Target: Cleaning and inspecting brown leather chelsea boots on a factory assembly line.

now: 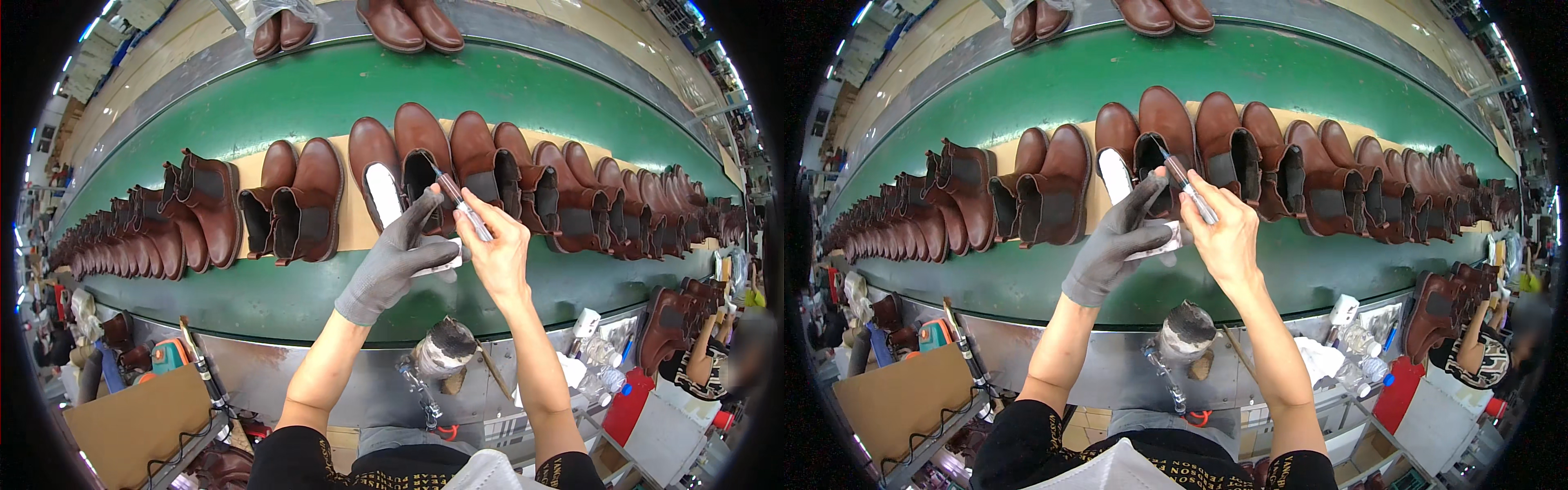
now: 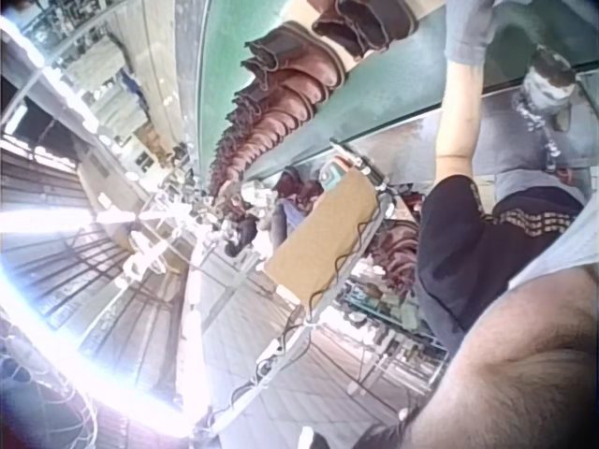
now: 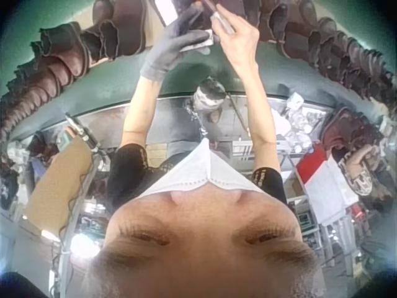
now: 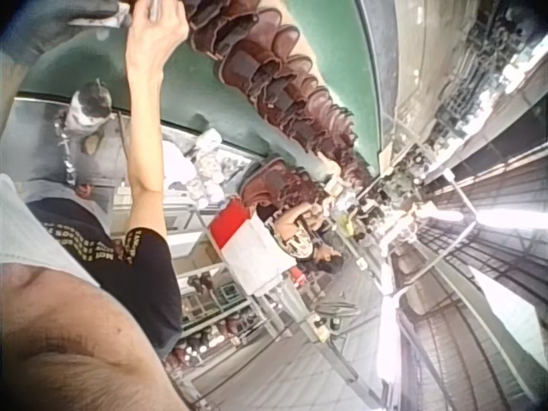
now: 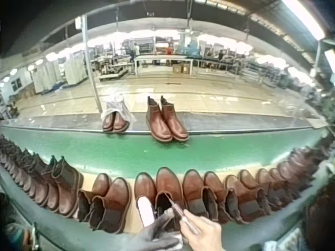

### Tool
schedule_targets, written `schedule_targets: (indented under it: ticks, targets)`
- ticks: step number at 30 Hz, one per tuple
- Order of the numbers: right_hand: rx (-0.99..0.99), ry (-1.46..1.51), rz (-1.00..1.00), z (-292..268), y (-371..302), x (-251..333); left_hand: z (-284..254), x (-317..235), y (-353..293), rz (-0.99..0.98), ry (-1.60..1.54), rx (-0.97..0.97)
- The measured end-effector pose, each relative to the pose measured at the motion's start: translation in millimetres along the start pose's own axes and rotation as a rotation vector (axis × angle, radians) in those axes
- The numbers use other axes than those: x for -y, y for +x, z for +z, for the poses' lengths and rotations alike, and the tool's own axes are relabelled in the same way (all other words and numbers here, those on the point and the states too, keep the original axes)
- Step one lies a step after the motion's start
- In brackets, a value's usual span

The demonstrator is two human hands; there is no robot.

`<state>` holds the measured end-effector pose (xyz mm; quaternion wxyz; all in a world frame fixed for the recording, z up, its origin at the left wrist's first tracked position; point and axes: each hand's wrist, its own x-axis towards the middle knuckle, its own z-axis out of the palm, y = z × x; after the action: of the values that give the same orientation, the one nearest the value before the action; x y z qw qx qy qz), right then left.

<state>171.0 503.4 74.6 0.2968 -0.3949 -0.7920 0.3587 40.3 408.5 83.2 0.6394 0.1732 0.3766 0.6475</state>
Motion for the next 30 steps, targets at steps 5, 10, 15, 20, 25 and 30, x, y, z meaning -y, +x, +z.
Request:
schedule_targets:
  ticks: [5, 10, 15, 20, 25, 30]
  targets:
    - [0.027, 0.006, 0.022, 4.2, 6.5, 0.5, -7.3, 1.6, 3.7, -0.003, -0.011, -0.002]
    - [0.003, 0.010, -0.021, 7.0, 8.1, -4.0, -2.3, -2.5, 2.8, -0.015, -0.018, -0.016]
    - [-0.014, 0.054, 0.003, 7.3, 6.0, -0.5, -6.6, 0.1, 3.4, 0.002, 0.016, 0.011]
    - [-0.011, 0.046, 0.014, 9.8, 5.7, 4.1, -7.7, -0.3, -0.4, -0.008, -0.006, 0.005]
    - [0.000, 0.018, 0.026, 5.8, 4.5, 4.5, -8.5, 2.9, 2.7, 0.014, -0.014, 0.024]
    - [-0.027, 0.020, -0.006, 13.0, 5.1, 3.3, -7.2, -4.0, -3.0, 0.004, -0.040, 0.001]
